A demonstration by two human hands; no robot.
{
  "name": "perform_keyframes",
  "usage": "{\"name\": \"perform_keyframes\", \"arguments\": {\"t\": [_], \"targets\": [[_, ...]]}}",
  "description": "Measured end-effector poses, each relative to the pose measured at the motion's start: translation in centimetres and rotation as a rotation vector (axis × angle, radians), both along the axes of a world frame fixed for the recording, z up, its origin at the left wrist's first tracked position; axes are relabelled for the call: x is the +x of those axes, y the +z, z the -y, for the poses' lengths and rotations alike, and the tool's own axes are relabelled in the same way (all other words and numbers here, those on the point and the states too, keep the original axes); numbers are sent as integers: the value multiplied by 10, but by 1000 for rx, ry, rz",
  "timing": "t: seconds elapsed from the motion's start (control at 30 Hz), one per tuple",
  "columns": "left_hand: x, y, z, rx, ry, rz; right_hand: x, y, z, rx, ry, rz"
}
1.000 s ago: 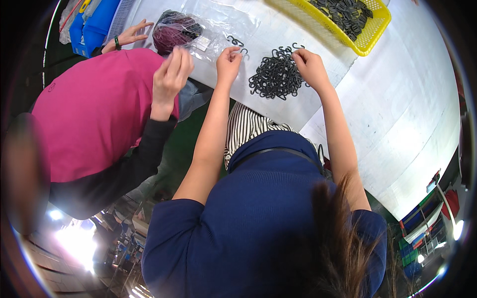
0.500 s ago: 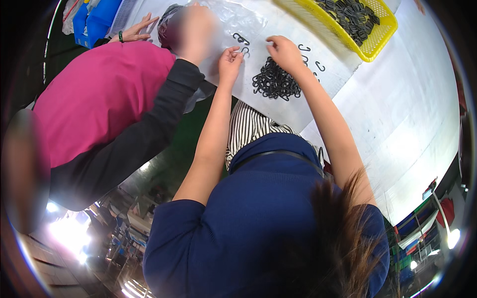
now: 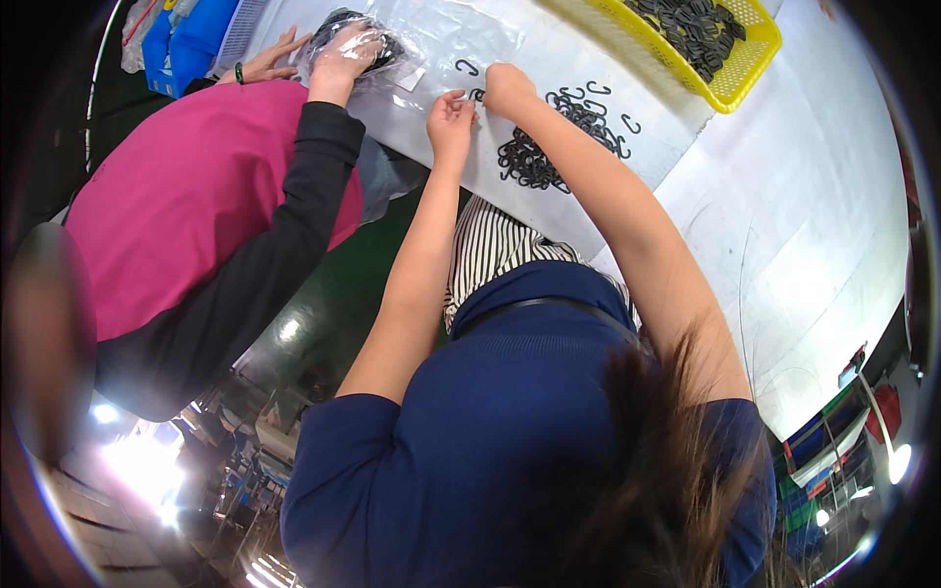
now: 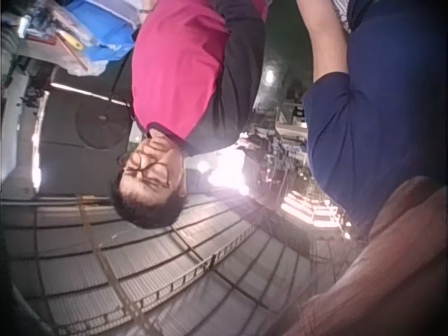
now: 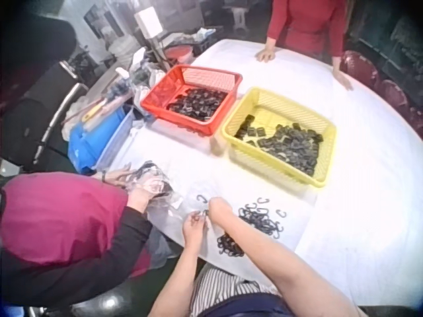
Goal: The person sorts small black hooks on a white table, separating them into piles and placing them into a red basket. The person then carries the basket to a scale and waits while another person operates it.
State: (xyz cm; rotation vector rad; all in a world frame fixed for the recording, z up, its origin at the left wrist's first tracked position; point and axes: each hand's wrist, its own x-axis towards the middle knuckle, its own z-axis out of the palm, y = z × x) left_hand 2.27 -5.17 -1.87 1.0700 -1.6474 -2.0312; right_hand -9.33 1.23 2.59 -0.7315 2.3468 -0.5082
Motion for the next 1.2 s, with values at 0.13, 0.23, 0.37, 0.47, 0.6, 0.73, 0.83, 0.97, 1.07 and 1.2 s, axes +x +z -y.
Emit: {"name": "perform_keyframes", "arguments": {"t": [0.13,0.23,0.37,0.47,0.6,0.73,0.83,0.97,1.07,1.2], "targets": [[0,1,0,-9,-3,-27,1,-11,-15,-16,42,50],[1,5,-3,-14,-14,-55,-1,-17,-30,-136,-39,7],[9,21,-11,-23,-241,-8,-8,-10,-78,-217,5,111],[17,25,-18,-213,-461,-12,-3,-1,-105,-145,-11,103],[14,37,-21,-707,-396,86,11,13,-125,-185,-154,23],[-11,20,6,-996,-223,143,19,23,-132,-224,-230,15],[-34,17,23,-1249,-215,174,27,23,-142,-232,-259,37],[-56,34,47,-1101,-481,447,37,24,-150,-271,-254,43],[-67,41,49,-1008,-655,693,43,22,-157,-246,-245,65],[-62,37,49,-1009,-641,657,48,16,-166,-259,-240,89]]}}
